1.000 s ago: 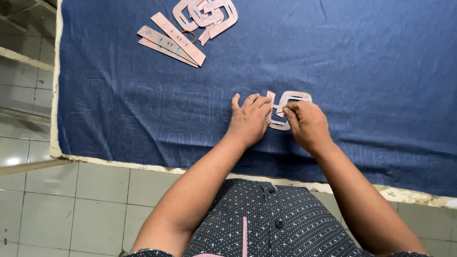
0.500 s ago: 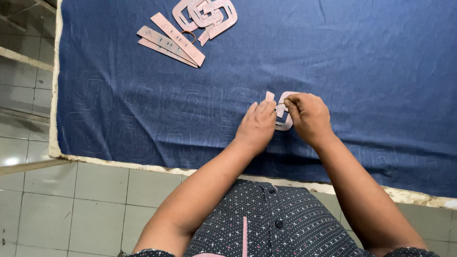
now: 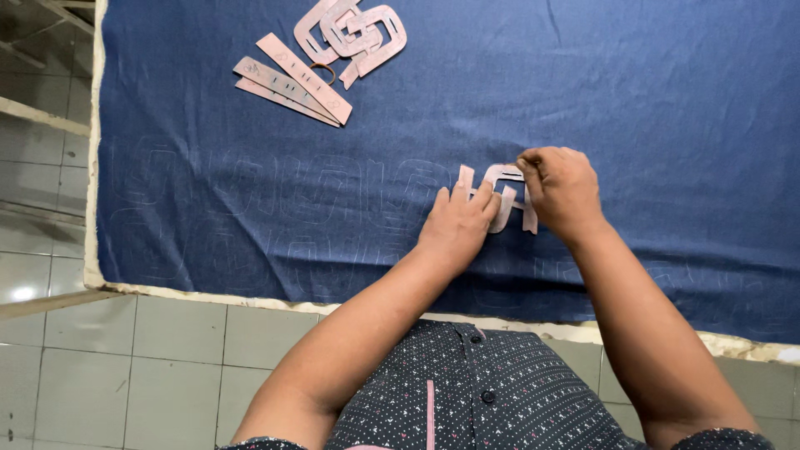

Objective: The person holds a pink pattern template on a blue fabric laid over a padded table and traces around its edges with a marking tool, repositioning the template to draw the outline. Other cut pattern pieces and a ruler rest on the fabric nearby.

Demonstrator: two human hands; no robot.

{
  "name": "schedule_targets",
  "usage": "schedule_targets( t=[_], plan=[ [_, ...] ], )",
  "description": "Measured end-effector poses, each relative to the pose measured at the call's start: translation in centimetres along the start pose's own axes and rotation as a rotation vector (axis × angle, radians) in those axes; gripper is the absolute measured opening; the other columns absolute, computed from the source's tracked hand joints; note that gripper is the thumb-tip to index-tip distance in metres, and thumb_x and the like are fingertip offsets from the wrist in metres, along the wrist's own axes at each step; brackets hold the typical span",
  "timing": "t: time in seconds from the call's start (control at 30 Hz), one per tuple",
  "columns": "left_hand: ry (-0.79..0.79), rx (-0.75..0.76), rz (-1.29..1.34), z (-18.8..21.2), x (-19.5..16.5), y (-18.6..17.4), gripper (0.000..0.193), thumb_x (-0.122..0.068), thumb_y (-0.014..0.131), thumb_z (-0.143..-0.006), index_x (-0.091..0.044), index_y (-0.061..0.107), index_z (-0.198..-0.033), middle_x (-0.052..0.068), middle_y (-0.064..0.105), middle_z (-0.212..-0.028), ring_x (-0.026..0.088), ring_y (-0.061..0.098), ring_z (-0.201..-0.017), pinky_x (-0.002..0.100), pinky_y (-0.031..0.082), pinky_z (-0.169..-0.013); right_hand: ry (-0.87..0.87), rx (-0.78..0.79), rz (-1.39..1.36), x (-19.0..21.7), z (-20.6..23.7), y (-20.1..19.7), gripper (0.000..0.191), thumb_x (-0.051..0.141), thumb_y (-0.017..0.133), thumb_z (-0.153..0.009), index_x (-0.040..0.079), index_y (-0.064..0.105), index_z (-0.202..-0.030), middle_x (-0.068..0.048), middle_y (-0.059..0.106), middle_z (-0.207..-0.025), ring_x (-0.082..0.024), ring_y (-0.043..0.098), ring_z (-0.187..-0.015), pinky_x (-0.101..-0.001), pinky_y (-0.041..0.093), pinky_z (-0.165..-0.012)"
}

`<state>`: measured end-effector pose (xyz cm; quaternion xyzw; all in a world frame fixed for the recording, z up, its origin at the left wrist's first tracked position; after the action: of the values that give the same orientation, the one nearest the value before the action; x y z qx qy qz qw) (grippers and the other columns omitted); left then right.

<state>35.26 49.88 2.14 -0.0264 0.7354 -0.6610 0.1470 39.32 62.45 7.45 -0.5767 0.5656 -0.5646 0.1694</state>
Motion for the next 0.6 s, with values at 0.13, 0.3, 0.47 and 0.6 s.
schedule_targets(
  t=[0.13, 0.3, 0.47, 0.6],
  plan=[
    [0.037, -0.080, -0.033, -0.1, -0.9, -0.6, 0.046, -0.020, 0.055, -0.092, -0.027, 0.060, -0.137, 0.018, 0.052, -0.144, 0.052, 0.048, -0.133, 0.051, 0.047, -0.088, -0.037, -0.014, 0.078, -0.5, 1.3, -1.6, 0.009, 0.018, 0.072, -0.101, 0.009, 0.073, -0.100, -0.011, 0.072, -0.095, -0.034, 0.068, -0.093, -0.0452, 0.052, -0.087],
    [0.049, -0.010, -0.045, -0.1, -1.2, 0.1, 0.045, -0.020, 0.054, -0.093, -0.030, 0.060, -0.137, 0.021, 0.049, -0.146, 0.055, 0.044, -0.135, 0.057, 0.044, -0.097, 0.026, 0.020, 0.114, -0.8, 3.8, -2.8, 0.008, 0.015, 0.074, -0.099, 0.008, 0.074, -0.099, -0.011, 0.070, -0.091, -0.034, 0.066, -0.089, -0.0442, 0.051, -0.084],
    [0.065, 0.041, -0.023, -0.1, -1.3, 0.3, 0.049, -0.020, 0.053, -0.093, -0.028, 0.058, -0.142, 0.023, 0.045, -0.150, 0.057, 0.039, -0.138, 0.062, 0.039, -0.104, 0.017, 0.047, 0.043, 1.0, 7.3, -3.9, 0.008, 0.013, 0.074, -0.094, 0.006, 0.072, -0.097, -0.011, 0.069, -0.086, -0.033, 0.066, -0.085, -0.0437, 0.052, -0.087],
    [0.068, 0.070, 0.000, 0.0, -1.2, 0.4, 0.051, -0.020, 0.052, -0.094, -0.025, 0.057, -0.144, 0.025, 0.041, -0.153, 0.058, 0.036, -0.140, 0.065, 0.035, -0.109, 0.058, 0.062, 0.022, 1.2, 9.0, -4.2, 0.009, 0.014, 0.074, -0.095, 0.006, 0.071, -0.096, -0.011, 0.070, -0.085, -0.033, 0.067, -0.085, -0.0433, 0.053, -0.092]
  ],
)
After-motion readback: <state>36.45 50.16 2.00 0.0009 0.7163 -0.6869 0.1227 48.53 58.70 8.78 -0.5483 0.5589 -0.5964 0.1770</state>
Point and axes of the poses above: each hand's wrist, its own z-axis away from the middle knuckle, its own y-axis out of the palm, x = y × z, the point moved 9 cm from there along -z, towards the middle knuckle
